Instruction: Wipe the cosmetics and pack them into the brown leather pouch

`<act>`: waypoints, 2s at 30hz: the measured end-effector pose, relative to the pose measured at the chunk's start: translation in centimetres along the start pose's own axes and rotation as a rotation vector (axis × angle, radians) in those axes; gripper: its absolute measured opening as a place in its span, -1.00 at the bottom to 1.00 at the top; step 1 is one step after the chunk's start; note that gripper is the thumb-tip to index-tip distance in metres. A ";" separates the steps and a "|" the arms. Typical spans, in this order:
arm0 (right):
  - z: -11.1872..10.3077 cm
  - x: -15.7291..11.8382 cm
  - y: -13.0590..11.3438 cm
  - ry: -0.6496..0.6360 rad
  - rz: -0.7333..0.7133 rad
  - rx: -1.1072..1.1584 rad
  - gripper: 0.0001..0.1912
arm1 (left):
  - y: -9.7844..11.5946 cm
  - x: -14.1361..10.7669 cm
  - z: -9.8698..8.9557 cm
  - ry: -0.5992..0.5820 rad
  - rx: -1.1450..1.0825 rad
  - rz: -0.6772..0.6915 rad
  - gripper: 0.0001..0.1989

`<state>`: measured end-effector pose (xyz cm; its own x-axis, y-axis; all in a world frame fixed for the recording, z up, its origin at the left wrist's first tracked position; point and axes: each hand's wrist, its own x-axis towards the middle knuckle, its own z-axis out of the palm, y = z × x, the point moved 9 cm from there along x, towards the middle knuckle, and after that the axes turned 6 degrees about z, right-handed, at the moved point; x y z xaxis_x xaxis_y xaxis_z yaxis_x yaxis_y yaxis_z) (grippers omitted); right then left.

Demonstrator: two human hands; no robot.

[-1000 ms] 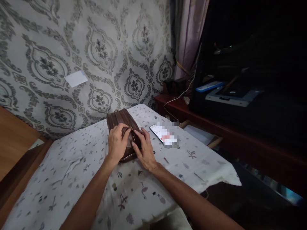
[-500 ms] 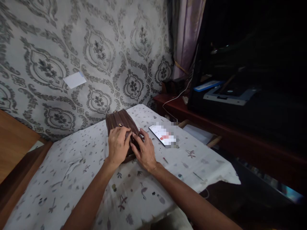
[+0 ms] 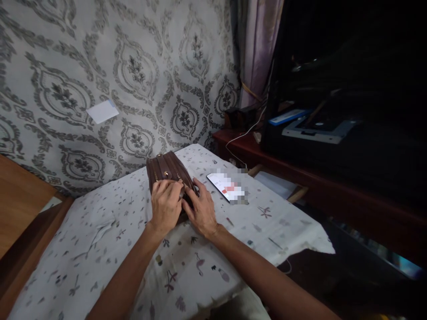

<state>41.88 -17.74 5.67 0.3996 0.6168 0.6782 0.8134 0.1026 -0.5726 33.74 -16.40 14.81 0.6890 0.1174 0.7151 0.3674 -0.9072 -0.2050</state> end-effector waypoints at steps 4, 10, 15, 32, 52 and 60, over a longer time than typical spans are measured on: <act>0.1 0.0 -0.1 0.003 -0.017 -0.003 -0.60 | 0.0 -0.3 0.0 0.001 -0.009 0.002 -0.87; -1.2 0.0 -0.7 0.090 -0.058 -0.014 -0.59 | -2.8 -0.3 0.0 0.054 -0.140 -0.237 -0.92; -1.9 -0.3 -2.6 0.102 -0.173 0.005 -0.63 | -4.2 -0.2 0.5 0.022 -0.300 -0.384 -0.96; -1.5 -0.5 -3.1 0.059 -0.191 -0.039 -0.55 | -4.0 -0.5 0.3 0.052 -0.315 -0.385 -0.94; -1.1 -0.5 -3.3 0.050 -0.179 -0.107 -0.57 | -2.4 -0.2 -0.3 0.060 -0.180 -0.192 -0.92; -0.9 -0.5 -3.3 0.047 -0.181 -0.118 -0.58 | -1.7 -0.1 -0.3 0.042 -0.143 -0.115 -0.93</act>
<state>39.38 -19.10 7.62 0.2599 0.5591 0.7873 0.9165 0.1141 -0.3835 32.80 -15.00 15.28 0.6200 0.2090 0.7563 0.3477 -0.9373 -0.0260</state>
